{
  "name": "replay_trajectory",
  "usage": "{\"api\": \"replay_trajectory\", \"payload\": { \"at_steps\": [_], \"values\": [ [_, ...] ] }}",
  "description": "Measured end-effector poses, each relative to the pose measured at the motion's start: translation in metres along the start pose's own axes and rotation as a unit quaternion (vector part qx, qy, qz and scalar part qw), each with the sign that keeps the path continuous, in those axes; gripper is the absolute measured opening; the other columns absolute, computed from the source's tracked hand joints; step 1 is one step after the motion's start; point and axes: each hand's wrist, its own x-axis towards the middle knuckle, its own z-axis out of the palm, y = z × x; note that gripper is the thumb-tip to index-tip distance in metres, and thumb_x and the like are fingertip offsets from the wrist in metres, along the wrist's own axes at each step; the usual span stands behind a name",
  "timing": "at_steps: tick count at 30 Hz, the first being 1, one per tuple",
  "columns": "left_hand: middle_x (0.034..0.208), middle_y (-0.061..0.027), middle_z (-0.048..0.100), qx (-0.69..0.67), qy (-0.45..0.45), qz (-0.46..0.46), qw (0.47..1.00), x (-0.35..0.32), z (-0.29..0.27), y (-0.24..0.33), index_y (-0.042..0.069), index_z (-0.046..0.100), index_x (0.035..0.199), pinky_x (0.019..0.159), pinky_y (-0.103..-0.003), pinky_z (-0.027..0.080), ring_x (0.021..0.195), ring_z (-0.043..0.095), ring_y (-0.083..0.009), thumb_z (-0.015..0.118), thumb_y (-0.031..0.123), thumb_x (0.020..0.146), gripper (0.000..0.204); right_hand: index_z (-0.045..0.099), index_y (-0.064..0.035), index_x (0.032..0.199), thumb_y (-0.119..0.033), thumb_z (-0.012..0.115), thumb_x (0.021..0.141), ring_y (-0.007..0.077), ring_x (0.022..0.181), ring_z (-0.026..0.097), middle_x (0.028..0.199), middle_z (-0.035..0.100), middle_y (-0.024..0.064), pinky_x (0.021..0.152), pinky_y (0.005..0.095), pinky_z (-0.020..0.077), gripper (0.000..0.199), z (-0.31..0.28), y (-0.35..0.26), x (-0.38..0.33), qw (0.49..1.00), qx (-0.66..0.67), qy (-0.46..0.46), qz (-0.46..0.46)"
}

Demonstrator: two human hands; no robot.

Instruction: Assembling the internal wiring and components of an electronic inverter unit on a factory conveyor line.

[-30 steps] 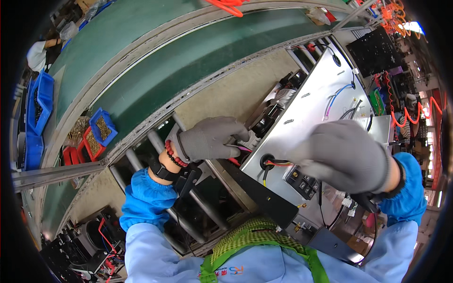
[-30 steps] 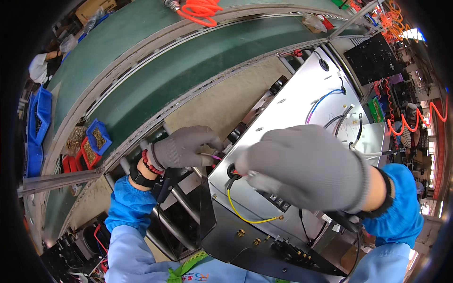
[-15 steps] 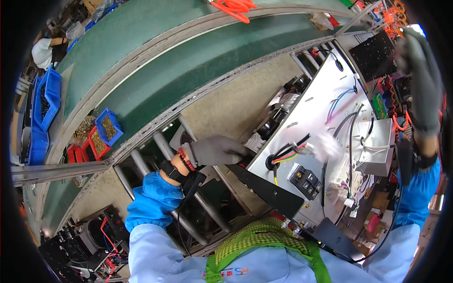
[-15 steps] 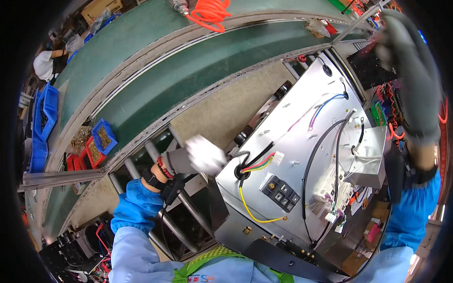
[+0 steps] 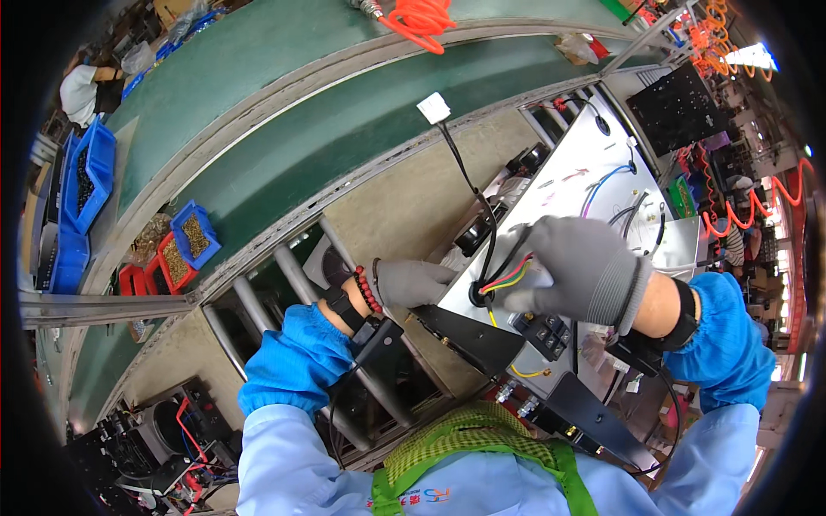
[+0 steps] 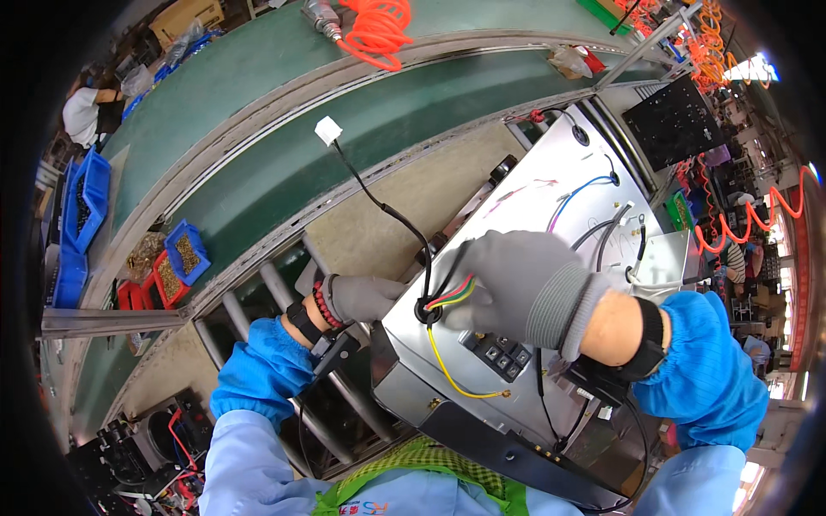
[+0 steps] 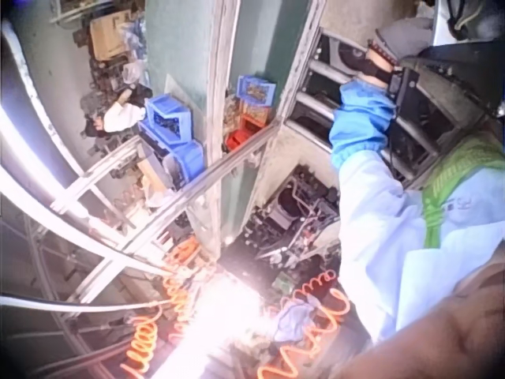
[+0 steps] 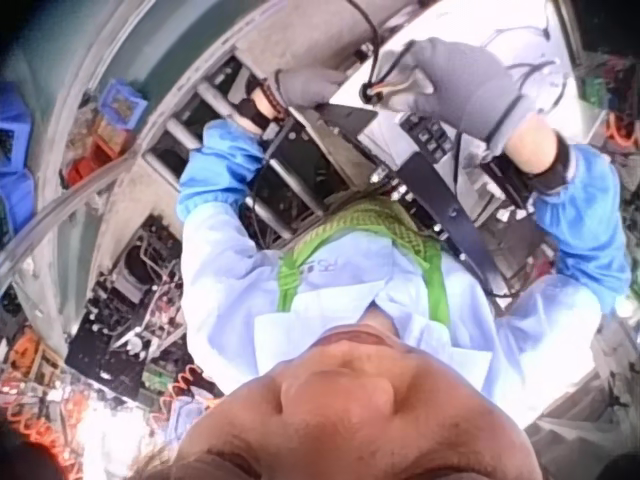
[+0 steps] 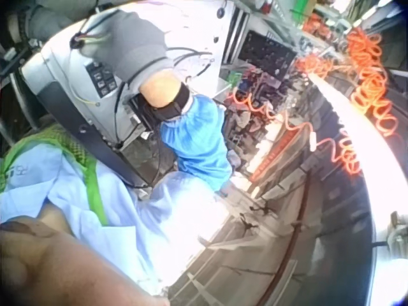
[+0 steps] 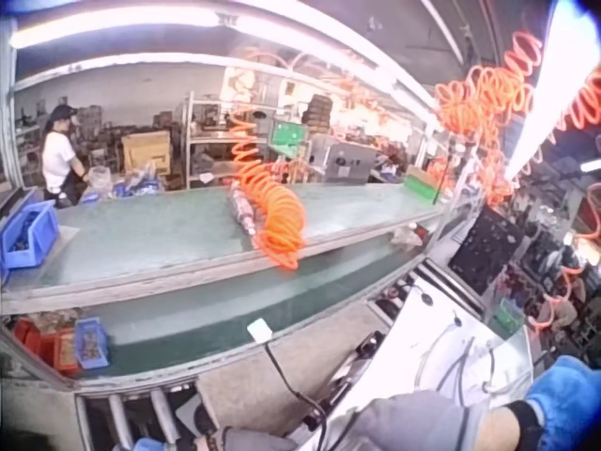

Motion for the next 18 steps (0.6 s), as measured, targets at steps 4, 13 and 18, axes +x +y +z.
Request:
{"api": "replay_trajectory", "payload": {
  "at_steps": [4, 13, 18],
  "values": [
    [0.12, -0.0114, 0.069, 0.037, -0.043, -0.011, 0.998, 0.006, -0.004, 0.001, -0.004, 0.059, 0.134, 0.094, -0.033, 0.052, 0.106, 0.062, -0.0155, 0.065, 0.034, 0.097, 0.053, 0.073, -0.0101, 0.09, -0.041, 0.062, 0.093, 0.0356, 0.075, 0.07, 0.084, 0.071, 0.0117, 0.068, 0.0451, 0.0552, 0.032, 0.008, -0.015, 0.001, 0.991, -0.046, -0.126, -0.02],
    [0.144, -0.0154, 0.053, -0.001, -0.031, 0.05, 0.998, -0.004, -0.005, 0.013, -0.004, 0.03, 0.156, 0.113, -0.033, 0.038, 0.133, 0.045, -0.019, 0.066, 0.036, 0.096, 0.08, 0.062, -0.0082, 0.071, -0.037, 0.074, 0.085, 0.033, 0.054, 0.057, 0.06, 0.052, 0.0097, 0.051, 0.044, 0.0433, 0.035, -0.098, -0.023, -0.039, 0.991, -0.052, 0.024, -0.123],
    [0.111, -0.0055, 0.064, -0.053, 0.193, -0.041, 0.979, -0.039, 0.022, 0.006, -0.002, 0.061, 0.123, 0.091, -0.032, 0.049, 0.099, 0.057, -0.0141, 0.064, 0.035, 0.098, 0.045, 0.068, -0.0046, 0.078, -0.034, 0.075, 0.087, 0.0375, 0.063, 0.059, 0.068, 0.059, 0.0142, 0.058, 0.0445, 0.0458, 0.032, -0.102, 0.022, -0.038, 0.999, -0.024, 0.037, -0.011]
  ]
}}
